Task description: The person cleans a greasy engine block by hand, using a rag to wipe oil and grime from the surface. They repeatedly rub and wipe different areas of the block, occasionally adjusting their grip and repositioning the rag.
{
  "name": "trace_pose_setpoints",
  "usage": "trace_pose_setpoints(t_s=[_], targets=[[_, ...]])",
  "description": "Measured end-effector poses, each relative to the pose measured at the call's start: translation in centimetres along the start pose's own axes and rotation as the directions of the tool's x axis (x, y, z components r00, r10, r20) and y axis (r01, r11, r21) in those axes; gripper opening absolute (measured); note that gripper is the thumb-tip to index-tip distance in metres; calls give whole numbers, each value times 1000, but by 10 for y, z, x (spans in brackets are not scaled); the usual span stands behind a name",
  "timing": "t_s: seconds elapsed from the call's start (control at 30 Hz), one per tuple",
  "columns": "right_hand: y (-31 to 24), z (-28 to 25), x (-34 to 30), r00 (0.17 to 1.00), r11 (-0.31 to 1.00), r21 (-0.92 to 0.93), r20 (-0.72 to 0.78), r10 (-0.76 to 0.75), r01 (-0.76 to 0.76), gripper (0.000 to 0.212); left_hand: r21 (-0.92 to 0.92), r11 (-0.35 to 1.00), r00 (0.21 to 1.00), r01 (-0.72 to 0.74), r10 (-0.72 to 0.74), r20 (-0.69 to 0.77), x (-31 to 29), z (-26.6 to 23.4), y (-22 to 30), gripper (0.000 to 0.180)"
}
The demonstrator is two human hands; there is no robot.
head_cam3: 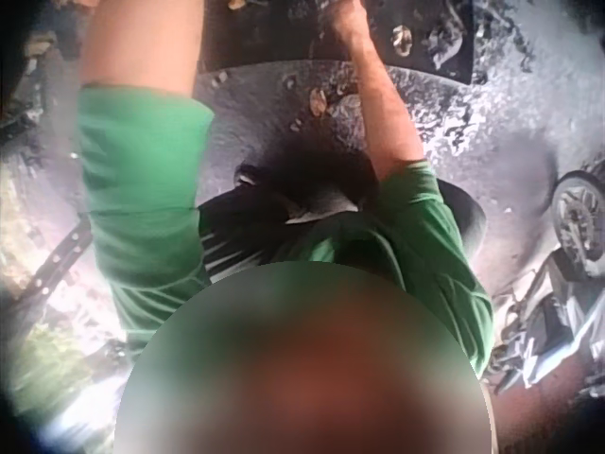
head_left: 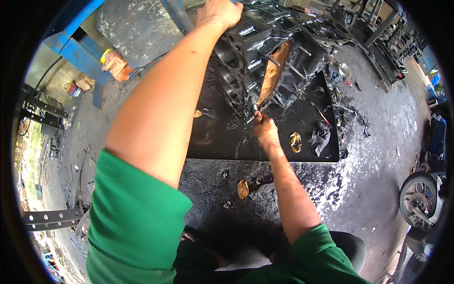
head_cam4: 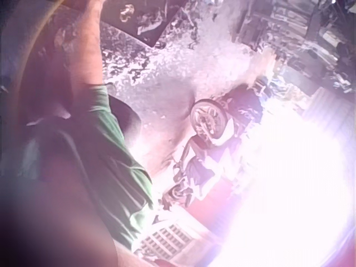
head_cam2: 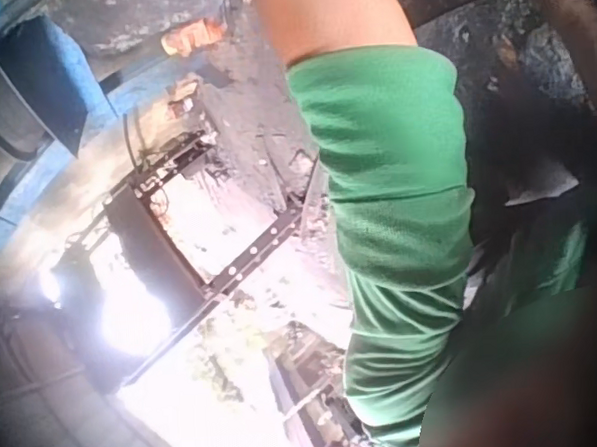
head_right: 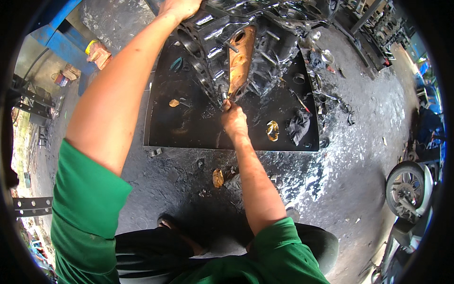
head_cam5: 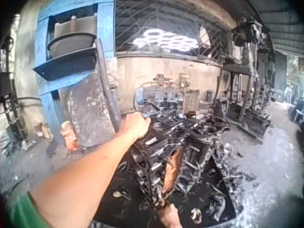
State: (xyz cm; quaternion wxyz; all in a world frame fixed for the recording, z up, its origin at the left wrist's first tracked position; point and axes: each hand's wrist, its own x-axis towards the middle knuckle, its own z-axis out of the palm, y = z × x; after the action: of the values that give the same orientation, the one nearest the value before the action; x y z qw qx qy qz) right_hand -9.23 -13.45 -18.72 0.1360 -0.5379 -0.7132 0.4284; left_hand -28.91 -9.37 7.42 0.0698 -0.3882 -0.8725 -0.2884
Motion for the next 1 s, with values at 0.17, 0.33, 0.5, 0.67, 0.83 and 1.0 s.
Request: trace_pose_setpoints(t_s=[0.17,0.33,0.5,0.67,0.83,1.0], targets=[[-12,-15,1,939,922,257,262,222,-289,32,-12,1000,1000,-13,13,16,-3,-1,-2,49],[-20,-36,-4,823,707,487,514,243,-513,26,-25,1000,1000,-10,10,22,4,5,-8,48],[-17,-44,-6,955,847,477,278,107,-233,44,-7,1000,1000,-3,3,15,11,16,-13,49],[5,-16,-17,988,948,291,-119,-101,131,52,-18,1000,1000,-11,11,3,6,10,-11,48],[14,2,-4,936,962,2,-227,-267,275,46,-27,999,999,-34,34,-17,-2,-3,-6,48],[3,-16,7,968,942,295,232,92,-161,45,-1,1000,1000,-21,21,16,-5,-5,-3,48]])
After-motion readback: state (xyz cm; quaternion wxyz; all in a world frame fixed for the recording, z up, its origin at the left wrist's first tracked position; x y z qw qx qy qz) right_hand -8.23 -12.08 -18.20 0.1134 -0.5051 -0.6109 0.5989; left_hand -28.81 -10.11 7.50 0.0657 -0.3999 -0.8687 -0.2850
